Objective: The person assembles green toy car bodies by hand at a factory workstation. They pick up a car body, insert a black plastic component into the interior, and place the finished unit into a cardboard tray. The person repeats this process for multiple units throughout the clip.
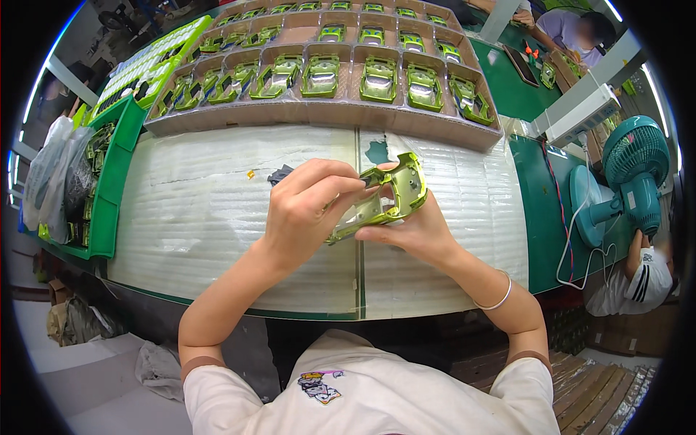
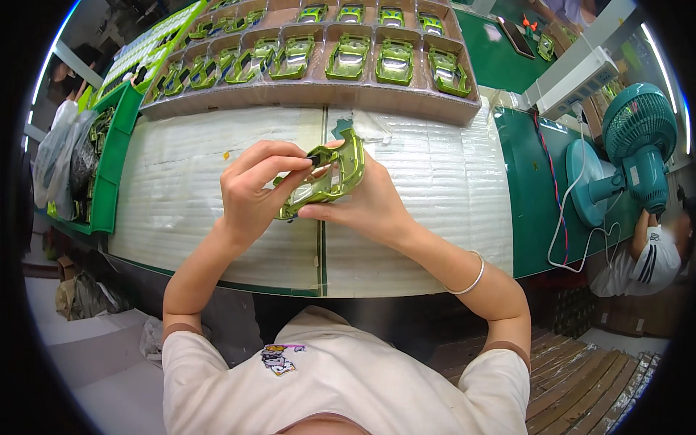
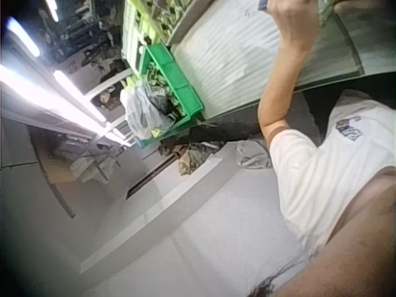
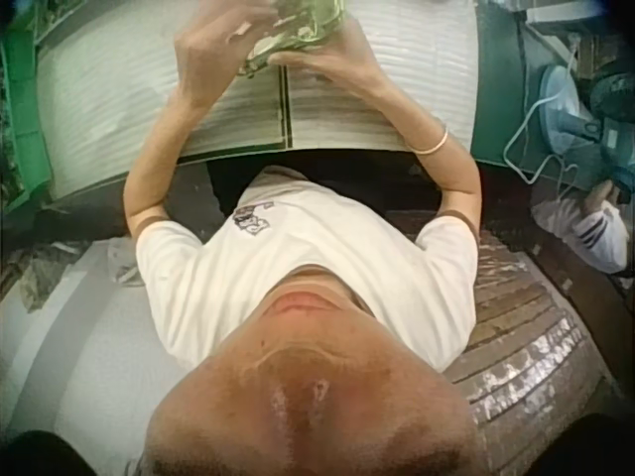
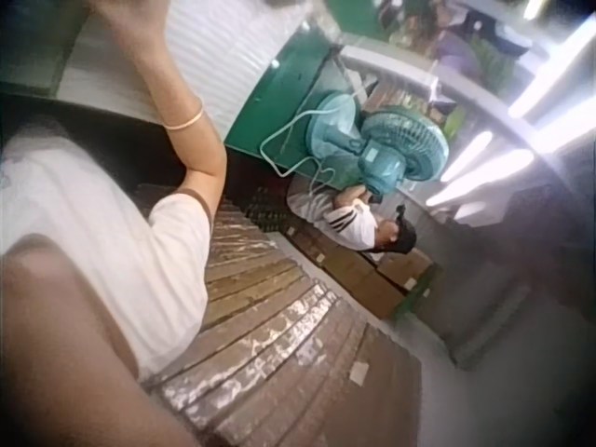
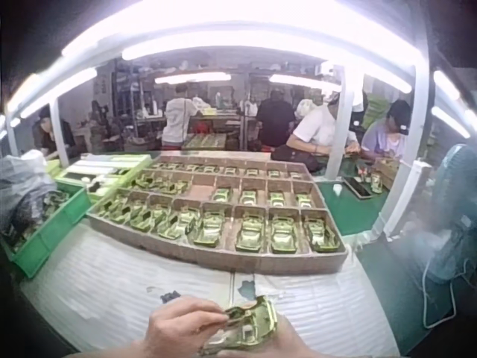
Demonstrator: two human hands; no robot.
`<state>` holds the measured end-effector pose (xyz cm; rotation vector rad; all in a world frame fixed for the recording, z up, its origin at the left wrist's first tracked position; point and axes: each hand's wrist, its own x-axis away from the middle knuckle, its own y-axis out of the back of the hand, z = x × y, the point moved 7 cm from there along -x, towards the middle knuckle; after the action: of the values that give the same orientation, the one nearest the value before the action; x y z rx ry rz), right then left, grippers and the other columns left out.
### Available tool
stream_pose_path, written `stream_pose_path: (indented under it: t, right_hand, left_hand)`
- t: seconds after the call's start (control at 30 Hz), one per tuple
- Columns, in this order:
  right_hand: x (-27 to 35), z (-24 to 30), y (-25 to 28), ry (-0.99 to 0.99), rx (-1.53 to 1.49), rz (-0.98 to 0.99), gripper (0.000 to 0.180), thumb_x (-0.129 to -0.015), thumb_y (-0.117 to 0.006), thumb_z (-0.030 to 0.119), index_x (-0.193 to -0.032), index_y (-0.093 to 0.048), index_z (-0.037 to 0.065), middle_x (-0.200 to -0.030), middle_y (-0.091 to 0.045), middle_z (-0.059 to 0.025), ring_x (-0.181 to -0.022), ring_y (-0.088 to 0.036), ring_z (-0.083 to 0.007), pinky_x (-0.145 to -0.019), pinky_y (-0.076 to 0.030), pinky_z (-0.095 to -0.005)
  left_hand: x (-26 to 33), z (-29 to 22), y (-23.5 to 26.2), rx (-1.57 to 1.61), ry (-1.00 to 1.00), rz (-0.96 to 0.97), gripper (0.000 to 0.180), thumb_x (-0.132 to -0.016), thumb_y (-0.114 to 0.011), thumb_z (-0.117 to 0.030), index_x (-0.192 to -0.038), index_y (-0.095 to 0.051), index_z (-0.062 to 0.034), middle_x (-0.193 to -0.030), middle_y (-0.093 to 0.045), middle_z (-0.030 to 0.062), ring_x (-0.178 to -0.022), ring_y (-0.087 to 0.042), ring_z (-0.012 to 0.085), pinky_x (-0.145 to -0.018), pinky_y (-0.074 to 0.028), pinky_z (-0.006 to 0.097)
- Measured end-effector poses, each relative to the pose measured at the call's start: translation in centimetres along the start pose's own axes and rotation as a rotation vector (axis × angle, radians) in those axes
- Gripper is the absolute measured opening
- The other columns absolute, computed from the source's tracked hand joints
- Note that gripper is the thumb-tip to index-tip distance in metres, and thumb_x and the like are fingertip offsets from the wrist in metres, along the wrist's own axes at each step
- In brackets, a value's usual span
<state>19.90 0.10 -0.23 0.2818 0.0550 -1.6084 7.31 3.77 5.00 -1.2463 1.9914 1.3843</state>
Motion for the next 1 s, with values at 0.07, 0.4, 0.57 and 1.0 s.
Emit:
stream_pose_path:
  t: [0.07,0.4,0.57,1.0]
  right_hand:
    - [0.0,0.0,0.0,0.011,-0.017,-0.017,0.068,-0.055,-0.085,0.024,-0.107,-0.047,0.002,-0.090,-0.061,-0.0059,-0.084,-0.060,-0.0150,-0.075,-0.047,-0.0279]
    - [0.2,0.1,-0.4,-0.046,-0.060,-0.005,0.060,-0.060,-0.083,0.021,-0.104,-0.048,0.003,-0.093,-0.060,-0.0068,-0.086,-0.058,-0.0143,-0.076,-0.046,-0.0278]
    - [0.3,0.6,-0.7,-0.022,-0.101,-0.014,0.058,-0.061,-0.083,0.021,-0.103,-0.047,0.004,-0.092,-0.060,-0.0064,-0.085,-0.058,-0.0138,-0.075,-0.046,-0.0276]
    - [0.8,1.7,-1.0,0.050,0.102,-0.046,0.063,-0.058,-0.084,0.020,-0.106,-0.047,0.002,-0.091,-0.059,-0.0060,-0.081,-0.057,-0.0134,-0.072,-0.048,-0.0277]
  left_hand:
    - [-0.2,0.1,0.0,-0.003,0.013,-0.001,0.016,-0.064,-0.069,0.001,-0.077,-0.062,-0.0037,-0.081,-0.061,0.0060,-0.072,-0.059,0.0215,-0.060,-0.047,0.030]
    - [0.2,1.9,-0.4,0.206,0.451,0.044,0.013,-0.063,-0.073,0.002,-0.072,-0.064,-0.0020,-0.069,-0.060,0.0052,-0.069,-0.057,0.0133,-0.059,-0.046,0.025]
    - [0.4,2.3,-0.4,0.165,0.433,0.004,0.011,-0.061,-0.075,-0.006,-0.063,-0.064,-0.0043,-0.063,-0.060,0.0043,-0.062,-0.055,0.0184,-0.064,-0.041,0.030]
    - [-0.5,1.0,0.4,-0.152,0.373,0.034,0.016,-0.062,-0.075,-0.007,-0.074,-0.066,-0.0034,-0.068,-0.060,0.0039,-0.065,-0.055,0.0149,-0.065,-0.042,0.029]
